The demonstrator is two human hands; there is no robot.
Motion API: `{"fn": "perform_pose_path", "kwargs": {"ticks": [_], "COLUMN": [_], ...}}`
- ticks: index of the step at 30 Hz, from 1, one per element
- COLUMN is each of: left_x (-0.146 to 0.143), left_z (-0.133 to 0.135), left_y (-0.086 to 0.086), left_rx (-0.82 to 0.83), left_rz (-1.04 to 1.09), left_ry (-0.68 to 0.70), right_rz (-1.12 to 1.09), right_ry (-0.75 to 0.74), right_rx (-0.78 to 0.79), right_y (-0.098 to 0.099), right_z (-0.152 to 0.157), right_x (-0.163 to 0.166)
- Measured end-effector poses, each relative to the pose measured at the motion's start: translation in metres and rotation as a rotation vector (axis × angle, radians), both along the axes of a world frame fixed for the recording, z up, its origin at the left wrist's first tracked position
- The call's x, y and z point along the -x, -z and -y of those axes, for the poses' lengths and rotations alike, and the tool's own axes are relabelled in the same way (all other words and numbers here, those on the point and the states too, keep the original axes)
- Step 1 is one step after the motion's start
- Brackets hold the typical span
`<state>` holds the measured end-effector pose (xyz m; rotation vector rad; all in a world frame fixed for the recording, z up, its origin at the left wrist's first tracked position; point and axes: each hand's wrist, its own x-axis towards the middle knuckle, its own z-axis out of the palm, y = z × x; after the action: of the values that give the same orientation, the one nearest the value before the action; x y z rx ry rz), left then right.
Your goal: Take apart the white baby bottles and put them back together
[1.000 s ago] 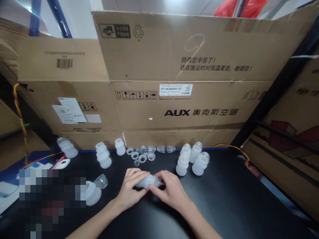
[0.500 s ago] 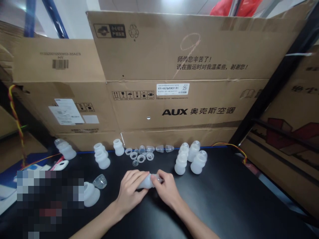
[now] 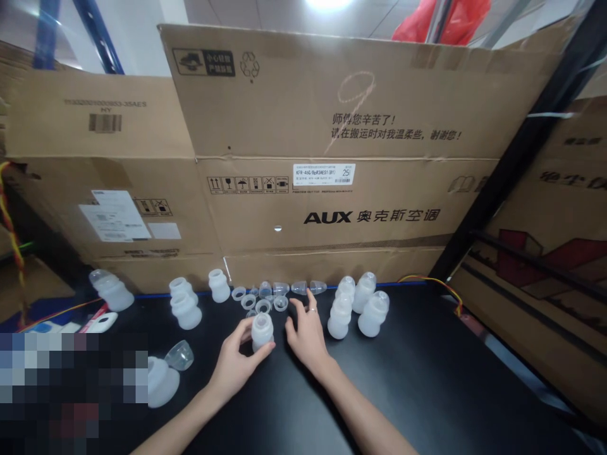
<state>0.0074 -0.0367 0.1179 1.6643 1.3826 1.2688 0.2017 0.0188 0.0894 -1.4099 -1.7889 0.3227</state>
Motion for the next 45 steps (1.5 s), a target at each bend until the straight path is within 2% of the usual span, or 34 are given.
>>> {"fn": "perform_pose_path", "kwargs": {"ticks": [3, 6, 10, 15, 21, 35, 45], "left_x": [0.000, 0.000, 0.000, 0.001, 0.001, 0.003, 0.003], "left_z": [0.002, 0.001, 0.001, -0.001, 0.000, -0.001, -0.001], "left_y": [-0.003, -0.006, -0.008, -0.006, -0.003, 0.001, 0.001], "left_rx": [0.018, 0.024, 0.016, 0.010, -0.007, -0.005, -0.025], "left_rz": [-0.065, -0.085, -0.081, -0.102, -0.123, -0.144, -0.157], "left_ry": [-0.038, -0.059, -0.070, -0.061, -0.053, -0.038, -0.040], "right_rz": [-0.034, -0.045, -0.053, -0.015, 0.182, 0.146, 0.152], "right_ry": [0.101, 0.088, 0.064, 0.115, 0.088, 0.114, -0.044], "right_rx": [0.041, 0.021, -0.054, -0.127, -0.097, -0.139, -0.079], "right_y": [0.003, 0.005, 0.005, -0.001, 0.003, 0.001, 0.000], "right_z": [-0.020, -0.025, -0.018, -0.010, -0.010, -0.004, -0.002], "right_x": [0.004, 0.002, -0.003, -0.003, 0.001, -0.002, -0.002]}}
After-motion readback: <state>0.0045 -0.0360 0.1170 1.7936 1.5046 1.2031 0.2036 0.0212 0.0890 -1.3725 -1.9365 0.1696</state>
